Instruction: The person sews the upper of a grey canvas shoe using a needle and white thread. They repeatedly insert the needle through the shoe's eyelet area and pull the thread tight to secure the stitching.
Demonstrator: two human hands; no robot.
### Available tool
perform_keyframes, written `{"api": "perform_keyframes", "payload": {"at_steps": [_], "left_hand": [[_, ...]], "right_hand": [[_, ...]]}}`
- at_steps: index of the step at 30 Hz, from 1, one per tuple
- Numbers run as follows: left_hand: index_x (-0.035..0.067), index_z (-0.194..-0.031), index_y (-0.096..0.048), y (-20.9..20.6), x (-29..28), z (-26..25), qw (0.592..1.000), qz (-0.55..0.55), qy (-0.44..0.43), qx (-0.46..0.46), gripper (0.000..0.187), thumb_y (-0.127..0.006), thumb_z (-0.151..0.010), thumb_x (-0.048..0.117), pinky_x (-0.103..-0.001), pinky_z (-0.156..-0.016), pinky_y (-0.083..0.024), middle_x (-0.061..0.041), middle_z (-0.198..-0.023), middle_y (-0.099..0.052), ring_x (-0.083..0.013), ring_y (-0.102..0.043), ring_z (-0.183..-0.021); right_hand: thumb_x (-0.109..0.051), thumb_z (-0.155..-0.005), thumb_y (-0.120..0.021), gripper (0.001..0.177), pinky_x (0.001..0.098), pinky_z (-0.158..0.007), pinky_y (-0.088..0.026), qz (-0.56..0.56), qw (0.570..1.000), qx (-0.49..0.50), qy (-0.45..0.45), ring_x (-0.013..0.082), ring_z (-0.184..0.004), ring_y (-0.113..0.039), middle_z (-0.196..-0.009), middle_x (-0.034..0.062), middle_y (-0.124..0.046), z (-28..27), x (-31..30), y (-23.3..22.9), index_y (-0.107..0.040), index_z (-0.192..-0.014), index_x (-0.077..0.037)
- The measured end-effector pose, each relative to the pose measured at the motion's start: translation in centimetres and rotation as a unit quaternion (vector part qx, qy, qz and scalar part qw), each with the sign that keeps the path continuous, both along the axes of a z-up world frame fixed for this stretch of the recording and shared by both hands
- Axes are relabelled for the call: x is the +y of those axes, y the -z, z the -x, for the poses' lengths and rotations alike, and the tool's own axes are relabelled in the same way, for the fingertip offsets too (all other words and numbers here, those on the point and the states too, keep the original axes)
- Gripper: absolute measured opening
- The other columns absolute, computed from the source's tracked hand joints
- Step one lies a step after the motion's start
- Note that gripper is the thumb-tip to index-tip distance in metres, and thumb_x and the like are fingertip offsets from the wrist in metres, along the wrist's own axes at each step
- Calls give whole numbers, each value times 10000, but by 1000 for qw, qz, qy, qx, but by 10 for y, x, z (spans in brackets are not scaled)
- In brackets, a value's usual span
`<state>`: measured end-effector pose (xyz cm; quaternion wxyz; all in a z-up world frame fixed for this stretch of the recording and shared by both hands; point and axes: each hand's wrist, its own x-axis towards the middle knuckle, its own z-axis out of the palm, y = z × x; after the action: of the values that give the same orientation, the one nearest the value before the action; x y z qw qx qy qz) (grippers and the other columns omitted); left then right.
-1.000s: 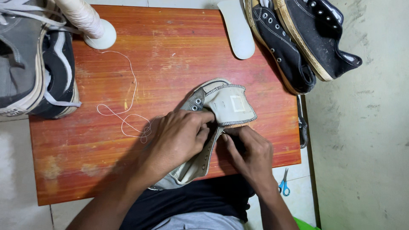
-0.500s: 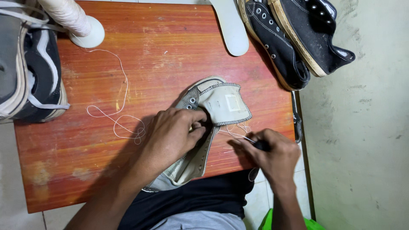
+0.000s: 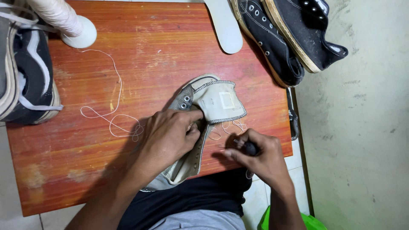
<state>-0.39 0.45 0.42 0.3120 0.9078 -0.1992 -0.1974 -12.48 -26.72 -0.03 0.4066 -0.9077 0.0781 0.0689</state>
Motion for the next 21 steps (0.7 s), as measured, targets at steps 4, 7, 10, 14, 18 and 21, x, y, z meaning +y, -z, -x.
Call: {"api": "perform_keyframes", "payload": {"at_steps": [4,7,10,14,18,21], "left_hand": [[206,-1169,-892,-26,5,-13,995,27,30,96,247,-659,-1096,246,-656,-900,-694,-196,-947,-870,-553,-850,-1050],[235,-1169,-891,-20,6,-13,995,24,29,90,247,-655,-1103,265,-653,-899,-695,-169,-952,-870,-532,-852,-1054],[247,-1145,-877,-17,8,-14,996,22,40,77,229,-654,-1101,278,-643,-906,-694,-157,-938,-858,-530,-845,-1071],[225,-1084,-855,-19,8,-10,997,17,37,63,229,-629,-1102,252,-631,-881,-701,-151,-915,-848,-505,-855,-1050],[220,-1049,-833,-17,6,-7,998,11,33,50,219,-617,-1089,232,-622,-880,-707,-149,-915,-833,-481,-855,-1063],[223,-1003,-826,-5,7,-6,999,18,39,9,191,-648,-1072,206,-558,-821,-711,-94,-843,-820,-465,-857,-978]], "right_hand": [[-244,-842,-1103,208,336,-657,-597,-35,996,-14,79,170,-662,-801,-676,80,-859,-17,27,-1,-939,-962,-197],[-200,-890,-1047,190,417,-700,-669,4,998,-14,62,361,-784,-921,-806,100,-933,-30,44,-3,-974,-1059,-248],[-241,-895,-999,114,454,-715,-658,41,999,2,32,376,-788,-896,-777,120,-889,-33,46,13,-956,-999,-257],[-155,-955,-918,115,330,-590,-535,-269,959,14,90,144,-626,-635,-683,88,-735,-28,38,17,-872,-997,-58],[-148,-989,-870,222,276,-390,-460,-449,881,8,147,116,-411,-537,-629,116,-638,-28,34,26,-780,-1034,51],[-146,-1006,-864,195,269,-390,-454,-449,876,-16,177,85,-421,-531,-828,181,-781,-23,32,37,-766,-1011,22]]}}
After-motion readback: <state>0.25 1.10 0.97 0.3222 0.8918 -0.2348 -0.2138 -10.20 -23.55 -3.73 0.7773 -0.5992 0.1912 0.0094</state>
